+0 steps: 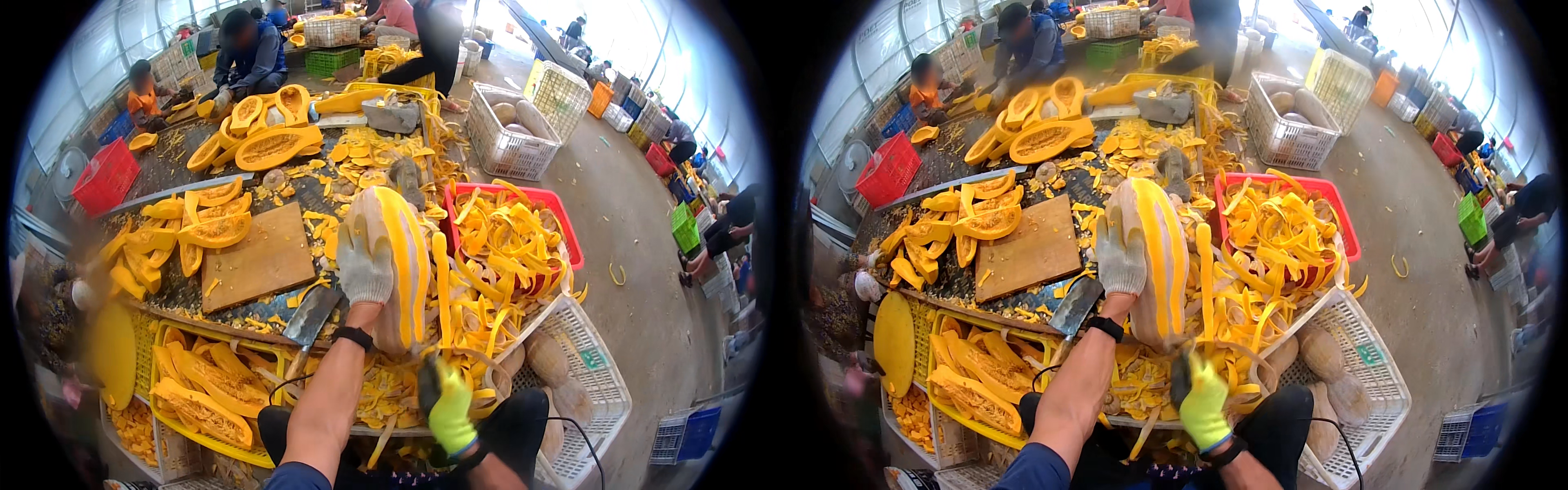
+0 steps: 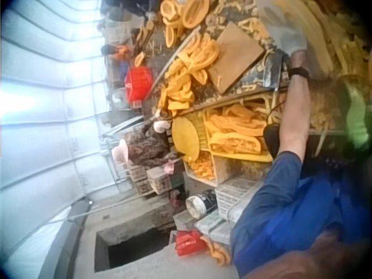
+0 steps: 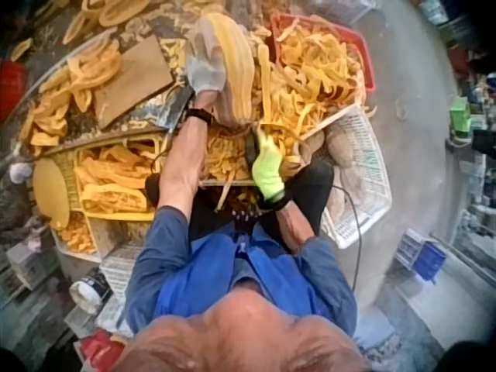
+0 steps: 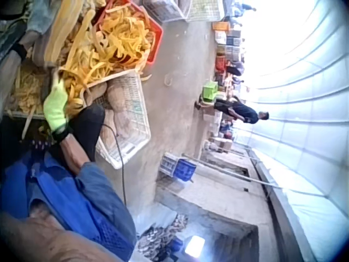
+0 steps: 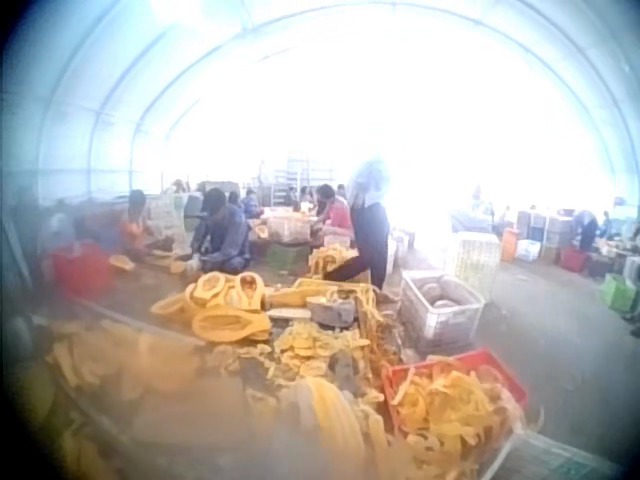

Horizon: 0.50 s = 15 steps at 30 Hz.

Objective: The person peels a squash with a peeler and cuts it into pieces by hand using a knife.

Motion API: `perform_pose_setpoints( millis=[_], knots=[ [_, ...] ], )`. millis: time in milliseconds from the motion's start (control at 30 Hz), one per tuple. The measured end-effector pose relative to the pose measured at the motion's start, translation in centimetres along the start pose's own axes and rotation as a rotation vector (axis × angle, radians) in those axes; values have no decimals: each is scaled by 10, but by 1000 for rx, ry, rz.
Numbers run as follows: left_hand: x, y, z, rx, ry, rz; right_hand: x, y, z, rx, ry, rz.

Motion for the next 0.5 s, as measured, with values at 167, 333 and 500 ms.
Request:
perform_pose_setpoints(
  millis=[167,333,500],
  knots=[
    [-8,-5,-2,27,38,-2,57,-38,-195,-320,111,102],
    [-3,10,-3,27,45,29,112,-60,-279,-538,-213,315],
    [-9,-7,-1,57,60,-13,99,-45,-189,-462,-152,394]
  ],
)
Point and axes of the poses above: each hand's wrist, its own z-axis away from the middle knuckle, its own x-axis out of the palm, y = z × x, the point moved 6 cm from there along -z, towards the middle knuckle, and after that the axes turned 15 degrees about y, right-handed, at the moved point
